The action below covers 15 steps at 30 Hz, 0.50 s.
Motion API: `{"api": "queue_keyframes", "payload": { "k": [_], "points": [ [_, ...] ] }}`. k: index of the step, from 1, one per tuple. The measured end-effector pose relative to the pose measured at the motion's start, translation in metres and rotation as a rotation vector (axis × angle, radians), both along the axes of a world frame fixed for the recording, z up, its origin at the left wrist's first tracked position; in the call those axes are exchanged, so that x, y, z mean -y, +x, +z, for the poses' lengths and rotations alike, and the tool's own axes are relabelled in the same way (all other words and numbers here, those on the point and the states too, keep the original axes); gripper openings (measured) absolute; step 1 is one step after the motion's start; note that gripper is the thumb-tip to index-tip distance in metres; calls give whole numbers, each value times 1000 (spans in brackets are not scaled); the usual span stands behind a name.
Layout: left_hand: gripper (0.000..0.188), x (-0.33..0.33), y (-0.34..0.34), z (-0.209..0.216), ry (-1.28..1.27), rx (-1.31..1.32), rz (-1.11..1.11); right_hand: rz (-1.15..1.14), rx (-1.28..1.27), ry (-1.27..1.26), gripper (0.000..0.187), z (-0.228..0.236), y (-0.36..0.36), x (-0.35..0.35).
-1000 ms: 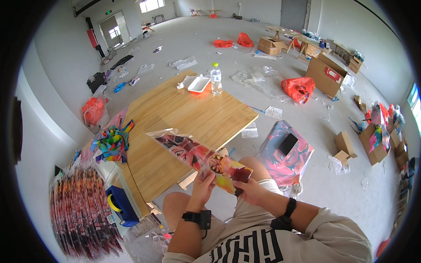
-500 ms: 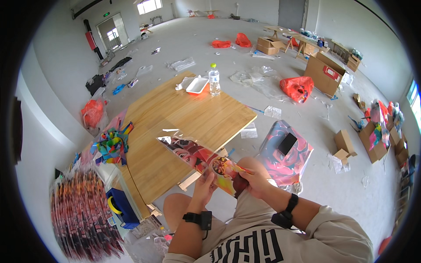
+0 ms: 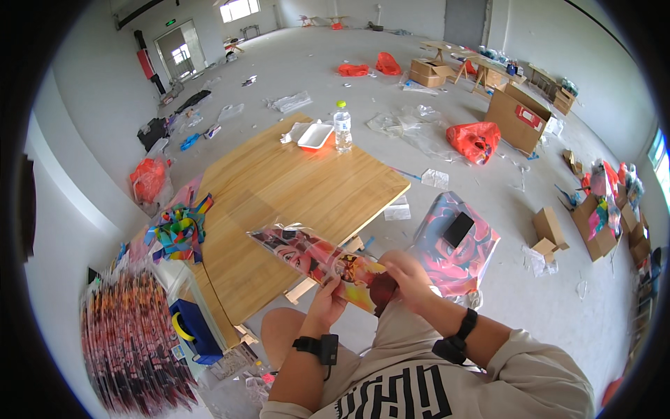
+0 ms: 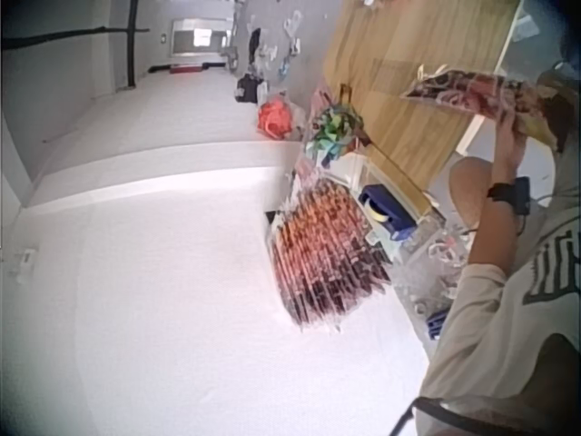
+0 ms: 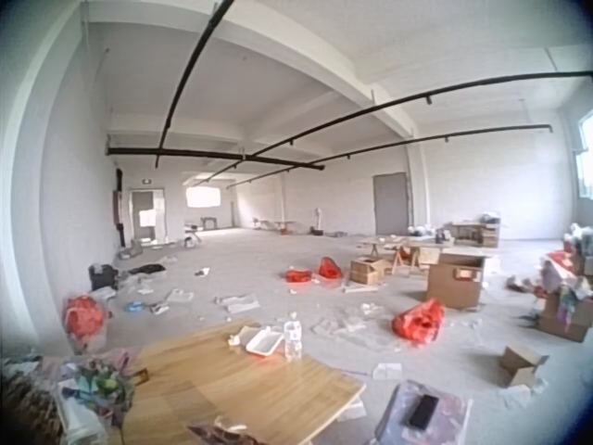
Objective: The recorder is folding a large cartoon-printed kite and placing it into a plastic sleeve.
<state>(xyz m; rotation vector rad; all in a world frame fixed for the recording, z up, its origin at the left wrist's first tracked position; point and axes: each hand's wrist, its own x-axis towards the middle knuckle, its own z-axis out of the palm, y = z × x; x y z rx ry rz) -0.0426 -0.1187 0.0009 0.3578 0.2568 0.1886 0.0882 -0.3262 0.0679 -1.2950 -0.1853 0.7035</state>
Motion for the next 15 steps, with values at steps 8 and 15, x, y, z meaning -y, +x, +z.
{"api": "queue_keyframes", "payload": {
  "k": [8,15],
  "points": [
    [23,3,0,10,50,-18,85,487,1717,-381,46,70,-20,-15],
    [38,-6,-10,6,-6,63,26,475,1807,-521,55,56,-34,-33]
  ]
}}
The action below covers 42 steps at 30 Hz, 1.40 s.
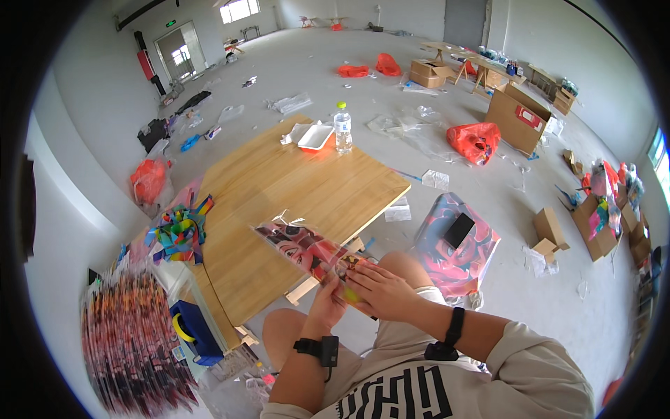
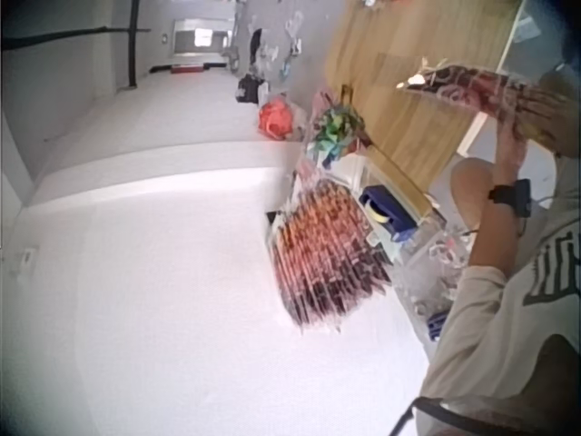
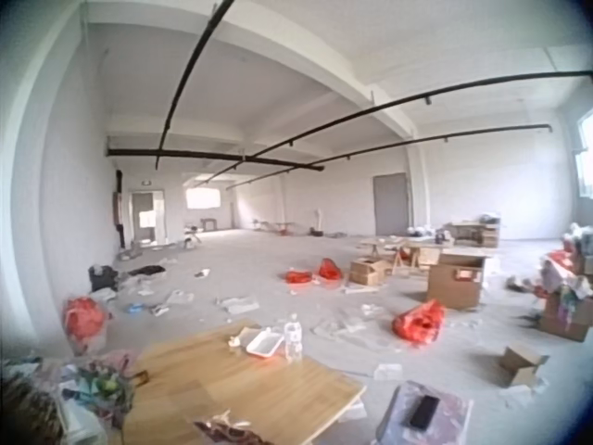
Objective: The recorder is folding a large cartoon-printed kite and placing it into a plastic sleeve.
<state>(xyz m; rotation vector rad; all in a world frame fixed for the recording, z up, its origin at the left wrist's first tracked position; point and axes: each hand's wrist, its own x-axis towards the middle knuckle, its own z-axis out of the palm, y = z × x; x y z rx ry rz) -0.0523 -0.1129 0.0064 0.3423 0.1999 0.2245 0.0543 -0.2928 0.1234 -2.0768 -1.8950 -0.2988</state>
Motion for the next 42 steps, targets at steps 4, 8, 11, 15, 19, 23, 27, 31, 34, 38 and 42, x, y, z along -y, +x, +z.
{"api": "queue_keyframes", "payload": {
  "k": [4,8,11,15,19,23,27,31,34,38,42],
  "points": [
    [44,3,5,11,-14,-53,-12,-27,5,-13,56,-2,-1,-3],
    [47,3,2,10,67,-54,-43,-16,3,-49,57,-12,4,-9],
    [46,7,2,19,68,-59,-22,-20,17,-40,58,-16,8,-14],
    [44,5,4,15,73,-41,-58,-42,51,-61,59,-22,14,-26],
    [43,2,5,7,64,-1,-81,-53,9,-21,59,-27,16,-31],
    [41,3,4,8,46,-1,-29,10,8,-19,61,-14,13,-22],
    [36,-4,1,3,18,-24,-20,107,-64,-155,69,20,6,-6],
    [34,-5,3,3,-57,8,-59,157,-5,-245,73,15,16,3],
    [34,-3,3,4,-55,9,-68,153,16,-231,74,2,21,4],
    [34,-4,3,0,-67,-11,-48,189,20,-149,63,2,21,5],
    [34,-5,3,-1,-81,19,-69,296,133,19,45,12,30,9]
  ]
}}
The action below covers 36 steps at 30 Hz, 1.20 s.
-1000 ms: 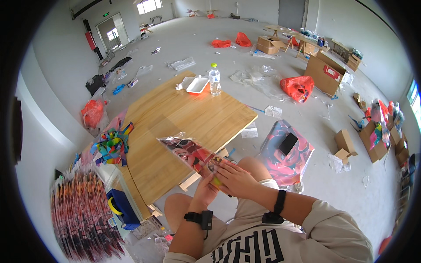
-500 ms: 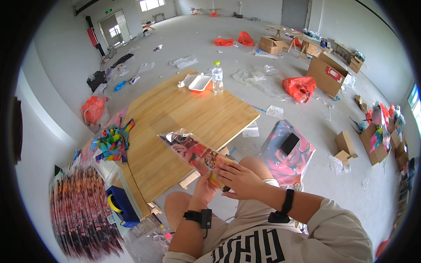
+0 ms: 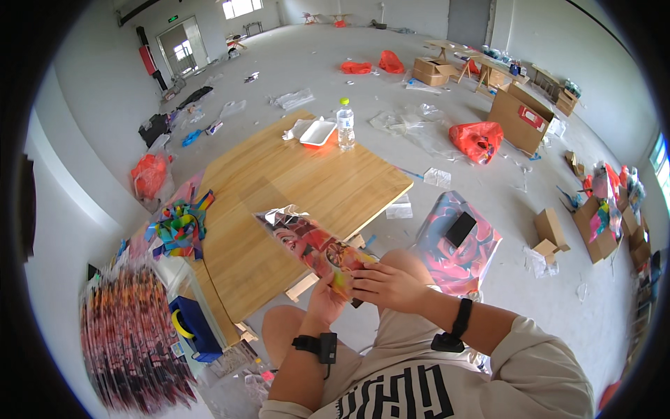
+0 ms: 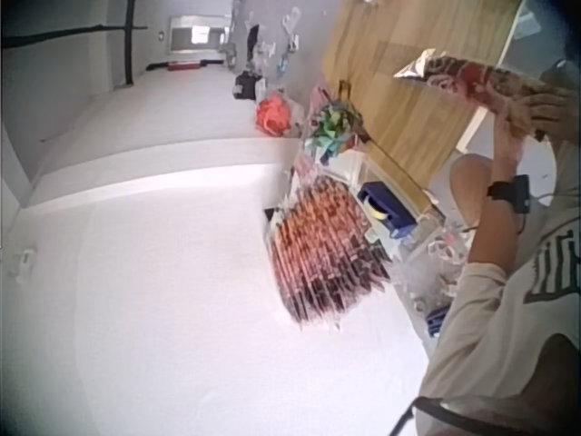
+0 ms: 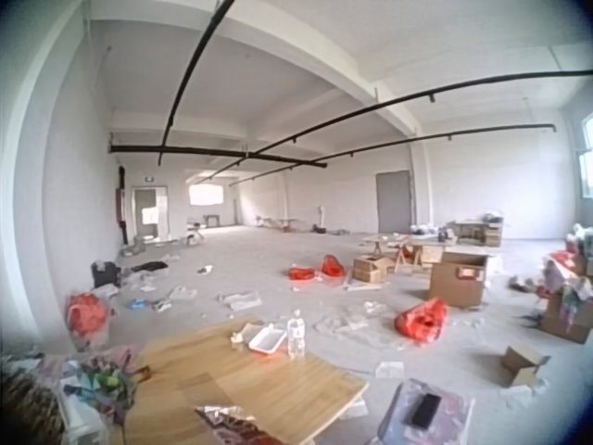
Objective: The recorder is folding a large cartoon-printed kite and placing it into a plastic sleeve.
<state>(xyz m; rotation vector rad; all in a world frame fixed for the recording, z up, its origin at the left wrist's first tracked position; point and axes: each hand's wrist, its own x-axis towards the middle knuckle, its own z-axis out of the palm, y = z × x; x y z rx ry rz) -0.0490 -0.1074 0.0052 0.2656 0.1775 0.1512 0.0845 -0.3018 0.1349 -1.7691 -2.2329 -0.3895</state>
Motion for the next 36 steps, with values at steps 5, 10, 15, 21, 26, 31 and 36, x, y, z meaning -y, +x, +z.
{"api": "queue_keyframes", "payload": {
  "k": [5,10,15,21,26,31,36],
  "points": [
    [34,-1,-1,-1,-28,-28,13,53,-11,72,42,8,-4,-3],
    [34,-3,-2,-5,-69,68,-5,31,13,59,48,-6,-3,-4],
    [36,0,0,3,-23,39,41,32,49,38,48,-6,-4,-4],
    [35,0,1,5,65,1,32,118,89,39,44,-12,0,-4],
    [40,0,2,6,88,54,40,151,57,-12,40,-11,6,-3],
    [42,1,0,12,142,-26,86,68,-121,72,37,2,-5,1],
    [42,2,8,9,149,3,155,-822,-1132,143,41,-47,-26,38]
  ]
}}
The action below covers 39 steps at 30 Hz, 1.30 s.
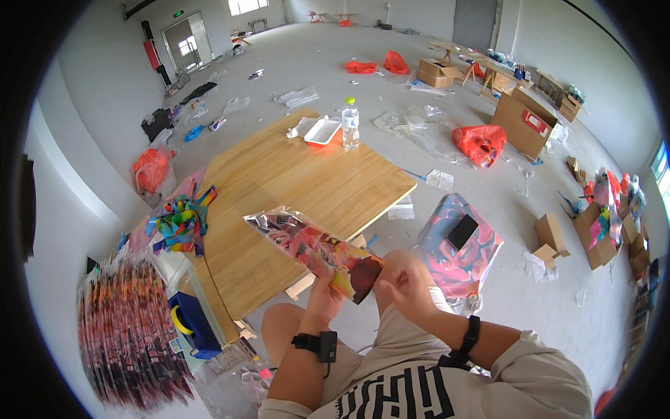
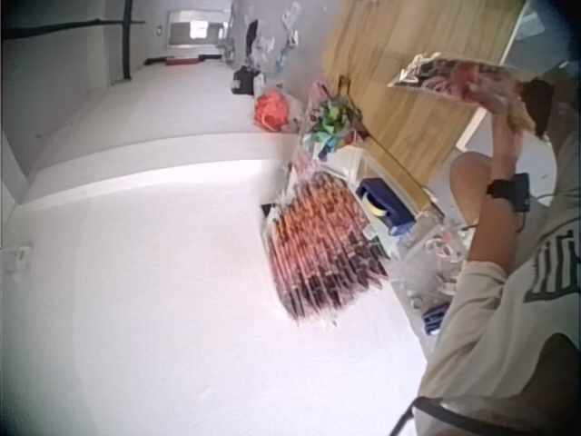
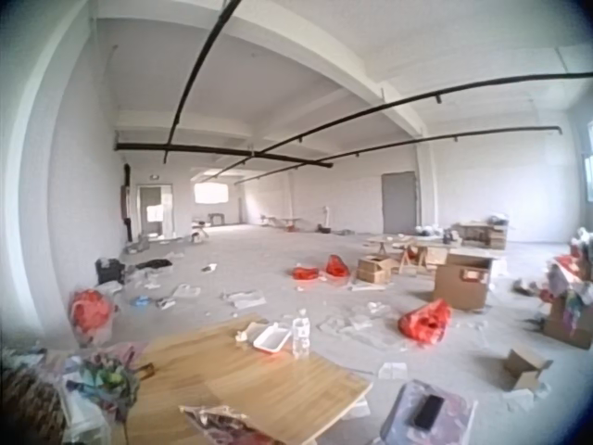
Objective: The recorder is folding a large cartoon-printed kite and placing it into a plastic sleeve.
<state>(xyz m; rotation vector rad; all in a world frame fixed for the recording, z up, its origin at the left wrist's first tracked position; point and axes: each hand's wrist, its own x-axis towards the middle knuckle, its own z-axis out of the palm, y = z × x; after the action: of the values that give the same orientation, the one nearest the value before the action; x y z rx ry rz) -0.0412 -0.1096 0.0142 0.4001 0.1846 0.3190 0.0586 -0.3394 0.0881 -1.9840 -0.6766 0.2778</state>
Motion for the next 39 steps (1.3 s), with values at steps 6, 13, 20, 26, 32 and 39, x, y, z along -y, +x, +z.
{"api": "queue_keyframes", "payload": {
  "k": [6,13,20,26,32,39],
  "points": [
    [44,2,0,11,73,6,-16,71,-1166,69,43,24,-10,-29],
    [40,5,0,21,161,-34,-16,196,-1045,44,35,-16,-3,-37],
    [39,7,-2,23,175,-37,34,207,-1067,122,29,-27,-5,-38],
    [36,2,-3,20,143,-37,23,223,-1080,77,31,-22,-6,-39],
    [37,4,-1,16,141,-66,28,79,-945,329,34,-13,-5,-46],
    [34,3,0,2,116,-44,-11,-26,-1037,565,33,-10,9,-57]
  ]
}}
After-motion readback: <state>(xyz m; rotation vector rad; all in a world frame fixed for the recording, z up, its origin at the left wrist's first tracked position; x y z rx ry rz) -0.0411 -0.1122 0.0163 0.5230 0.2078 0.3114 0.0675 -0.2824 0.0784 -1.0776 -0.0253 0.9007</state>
